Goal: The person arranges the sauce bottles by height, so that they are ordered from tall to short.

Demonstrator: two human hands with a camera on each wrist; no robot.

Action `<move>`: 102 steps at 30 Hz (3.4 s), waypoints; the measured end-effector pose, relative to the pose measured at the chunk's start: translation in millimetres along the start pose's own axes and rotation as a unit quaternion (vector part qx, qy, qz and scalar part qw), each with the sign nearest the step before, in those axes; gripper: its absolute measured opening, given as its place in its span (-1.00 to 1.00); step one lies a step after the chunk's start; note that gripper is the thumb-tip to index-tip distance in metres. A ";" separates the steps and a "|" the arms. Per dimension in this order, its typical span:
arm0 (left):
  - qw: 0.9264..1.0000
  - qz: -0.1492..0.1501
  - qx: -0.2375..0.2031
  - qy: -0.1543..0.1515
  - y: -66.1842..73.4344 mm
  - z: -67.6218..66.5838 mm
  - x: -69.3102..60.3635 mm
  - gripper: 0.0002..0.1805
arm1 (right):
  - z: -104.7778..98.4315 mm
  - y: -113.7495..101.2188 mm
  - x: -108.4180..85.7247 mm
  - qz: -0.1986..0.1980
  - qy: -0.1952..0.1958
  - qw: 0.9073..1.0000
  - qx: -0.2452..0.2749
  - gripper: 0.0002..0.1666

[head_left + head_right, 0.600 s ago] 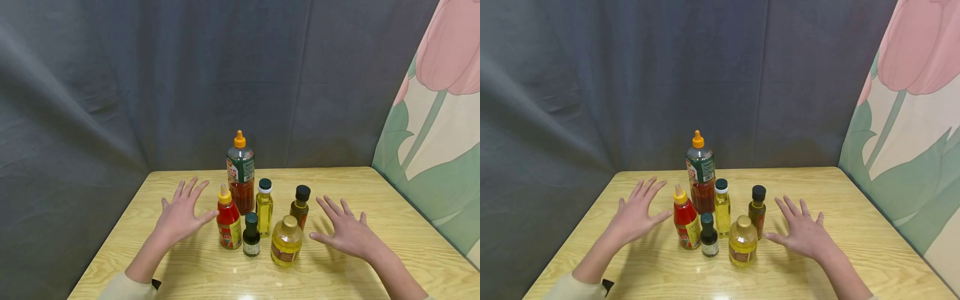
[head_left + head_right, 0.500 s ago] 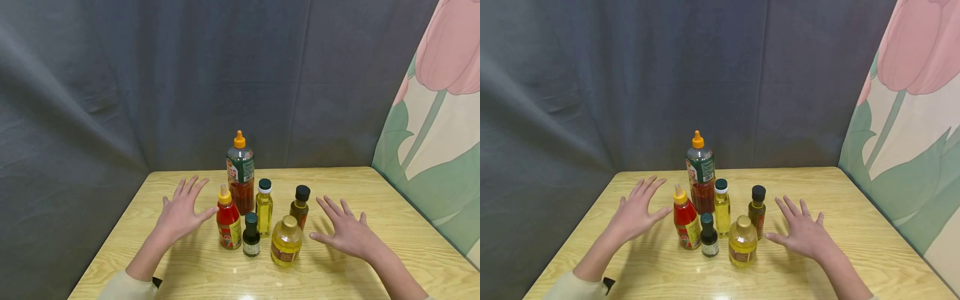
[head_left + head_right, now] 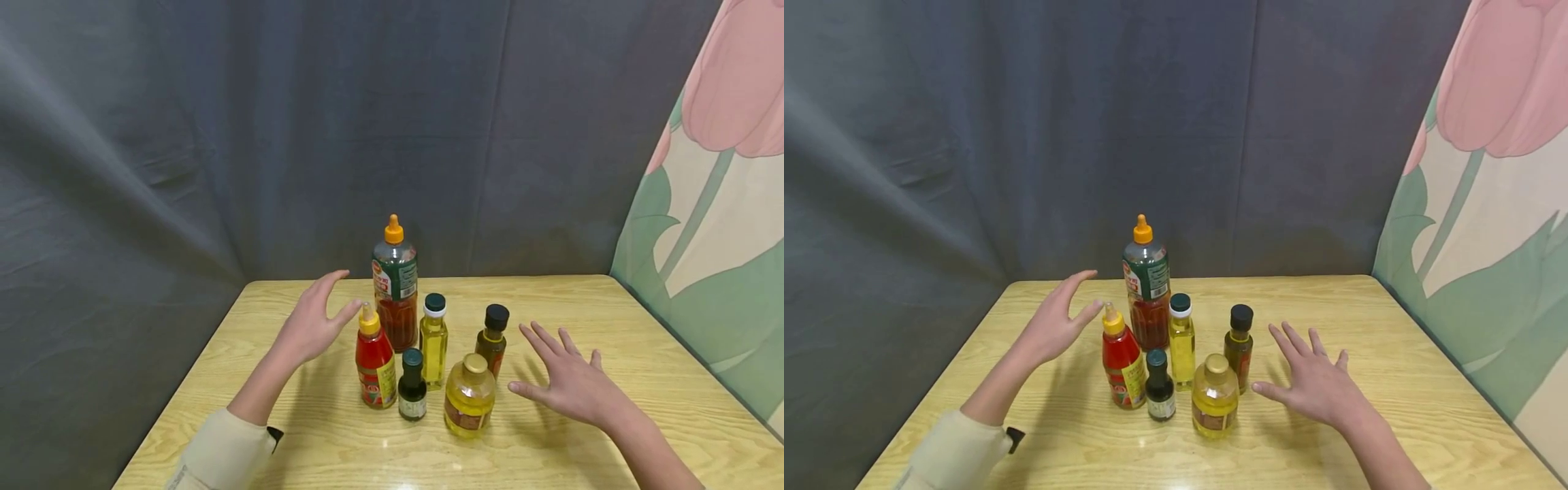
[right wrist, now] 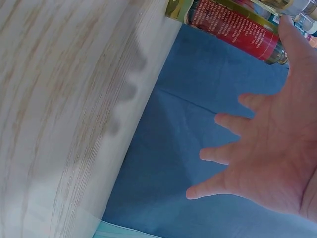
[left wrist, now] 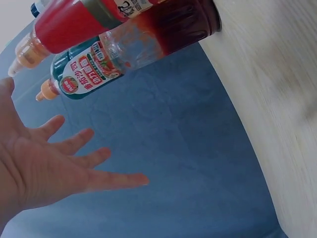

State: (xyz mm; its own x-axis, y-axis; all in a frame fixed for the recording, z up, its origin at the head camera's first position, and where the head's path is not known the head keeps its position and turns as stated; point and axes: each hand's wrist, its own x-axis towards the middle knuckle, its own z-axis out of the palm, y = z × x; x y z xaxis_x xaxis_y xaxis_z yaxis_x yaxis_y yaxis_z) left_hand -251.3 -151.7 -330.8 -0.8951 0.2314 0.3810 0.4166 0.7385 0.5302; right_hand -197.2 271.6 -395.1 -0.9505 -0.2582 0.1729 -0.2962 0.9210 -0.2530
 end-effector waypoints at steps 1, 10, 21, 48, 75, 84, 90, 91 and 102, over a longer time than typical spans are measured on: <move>1.000 -0.002 -0.008 -0.003 0.3 0.6 2.8 -0.19 | 0.0 0.2 0.1 0.000 -0.001 1.000 0.001 0.21; 0.999 -0.011 -0.050 -0.018 -3.8 5.7 22.6 -0.23 | -2.9 0.4 0.9 -0.007 0.008 1.000 0.007 0.18; 0.996 -0.018 -0.071 -0.044 -3.1 15.8 46.2 -0.17 | -4.1 -1.1 6.2 -0.017 0.026 1.000 0.003 0.11; 0.983 -0.066 -0.162 -0.059 3.4 47.4 84.1 0.03 | -19.9 -4.0 18.3 -0.053 0.066 0.995 0.052 0.02; 0.968 -0.080 -0.234 -0.048 4.9 65.1 96.7 0.01 | -55.7 -55.3 51.3 -0.187 0.223 0.952 0.097 -0.48; 0.969 -0.079 -0.230 -0.045 -0.2 66.8 101.1 0.01 | -62.1 -86.3 59.2 -0.218 0.199 0.951 0.096 -0.48; 0.969 -0.079 -0.230 -0.039 -2.7 66.6 105.0 0.01 | -64.4 -102.7 60.5 -0.237 0.183 0.949 0.097 -0.51; 0.969 -0.079 -0.230 -0.038 -4.1 66.9 105.9 0.01 | -64.4 -104.9 60.8 -0.240 0.180 0.949 0.096 -0.52; 0.968 -0.079 -0.236 -0.029 -16.9 62.6 114.7 0.03 | -62.9 -126.3 65.7 -0.254 0.135 0.952 0.107 -0.55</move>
State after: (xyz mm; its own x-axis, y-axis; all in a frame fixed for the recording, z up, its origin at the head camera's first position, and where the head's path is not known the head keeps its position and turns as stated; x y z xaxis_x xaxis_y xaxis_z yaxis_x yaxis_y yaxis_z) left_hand -371.0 -98.0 -343.5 -0.9553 0.1840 0.2315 0.2878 0.3984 0.8709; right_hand -216.3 156.7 -292.0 -0.6289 -0.5442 0.5552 -0.7514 0.6089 -0.2542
